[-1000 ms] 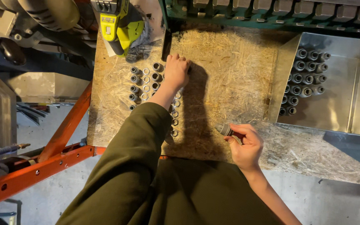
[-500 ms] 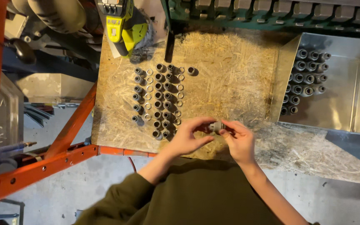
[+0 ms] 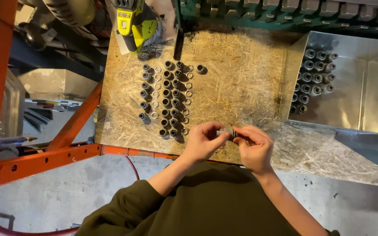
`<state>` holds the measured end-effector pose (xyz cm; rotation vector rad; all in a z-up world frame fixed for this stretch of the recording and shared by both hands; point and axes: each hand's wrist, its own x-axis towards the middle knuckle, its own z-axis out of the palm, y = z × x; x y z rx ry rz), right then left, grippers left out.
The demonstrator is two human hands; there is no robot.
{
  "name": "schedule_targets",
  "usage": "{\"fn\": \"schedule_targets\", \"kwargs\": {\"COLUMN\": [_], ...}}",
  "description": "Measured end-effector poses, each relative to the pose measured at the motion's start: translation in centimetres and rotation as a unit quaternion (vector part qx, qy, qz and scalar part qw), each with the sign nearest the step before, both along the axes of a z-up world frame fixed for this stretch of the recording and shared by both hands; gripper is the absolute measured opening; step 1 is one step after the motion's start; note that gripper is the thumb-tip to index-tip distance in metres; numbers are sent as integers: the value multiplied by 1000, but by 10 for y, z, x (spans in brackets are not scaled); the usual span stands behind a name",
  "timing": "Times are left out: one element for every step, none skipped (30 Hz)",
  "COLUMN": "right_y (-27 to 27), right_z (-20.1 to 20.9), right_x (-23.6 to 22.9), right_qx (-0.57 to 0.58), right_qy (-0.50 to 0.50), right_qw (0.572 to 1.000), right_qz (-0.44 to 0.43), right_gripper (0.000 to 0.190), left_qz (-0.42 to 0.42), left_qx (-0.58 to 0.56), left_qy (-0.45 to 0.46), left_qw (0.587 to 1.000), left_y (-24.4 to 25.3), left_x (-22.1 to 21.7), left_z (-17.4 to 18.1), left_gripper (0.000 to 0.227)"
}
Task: The person repeatedly picks up small metal tubes and rings from a workbench, screws the rings onto the tubes, and places the assembled units into a metal bin. The process is repeated for multiple units throughout the clip.
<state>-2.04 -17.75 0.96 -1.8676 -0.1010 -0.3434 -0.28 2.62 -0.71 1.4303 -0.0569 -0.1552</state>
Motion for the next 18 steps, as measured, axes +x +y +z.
{"fn": "schedule_targets", "kwargs": {"right_y": [0, -1, 0, 0, 0, 2, 5, 7, 6, 4, 3, 3, 4, 3, 5, 6, 8, 8], "right_z": [6, 12, 16, 19, 23, 28, 32, 36, 32, 28, 23, 22, 21, 20, 24, 28, 32, 32], "right_x": [-1, -4, -4, -4, -4, -5, -6, -8, -9, -9, -10, -10, -10, -9, -11, -12, -12, -14], "right_qx": [-3, -6, -7, -17, -27, -27, -13, 2, 2, 16, 31, 31, 48, 64, 63, 62, 60, 60], "right_qy": [-12, -23, -23, -36, -49, -49, -34, -18, -17, 4, 26, 27, 33, 38, 39, 35, 32, 34], "right_qw": [1000, 1000, 1000, 999, 998, 998, 999, 999, 999, 999, 999, 999, 998, 997, 997, 997, 997, 997], "right_qz": [7, 13, 12, 20, 28, 28, 28, 28, 27, 31, 34, 33, 34, 35, 34, 33, 32, 33], "right_gripper": [21, 21, 21, 23, 25, 25, 23, 21, 21, 21, 20, 20, 20, 20, 20, 22, 25, 25], "left_qz": [9, 18, 17, 8, -2, -2, -24, -45, -46, -64, -80, -81, -72, -63, -64, -55, -45, -44], "left_qx": [-48, -96, -96, -100, -104, -104, -75, -46, -46, -26, -6, -6, 11, 28, 27, -16, -58, -59], "left_qy": [71, 142, 142, 200, 258, 258, 238, 219, 220, 115, 7, 9, 17, 25, 25, 111, 195, 197], "left_qw": [996, 985, 985, 975, 960, 961, 968, 974, 973, 991, 997, 997, 997, 997, 997, 992, 978, 978], "left_y": [-6, -11, -10, -9, -8, -5, -1, 2, 5, 9, 13, 13, 13, 12, 10, 9, 7, 6], "left_x": [-3, -7, -4, -2, 1, 2, 3, 3, 2, 3, 3, 2, 1, 1, 1, 2, 3, 1], "left_z": [2, 4, 8, 11, 15, 18, 21, 24, 26, 28, 30, 32, 34, 36, 33, 30, 26, 24], "left_gripper": [22, 23, 23, 29, 36, 36, 37, 38, 38, 30, 61, 61, 50, 39, 39, 27, 34, 34]}}
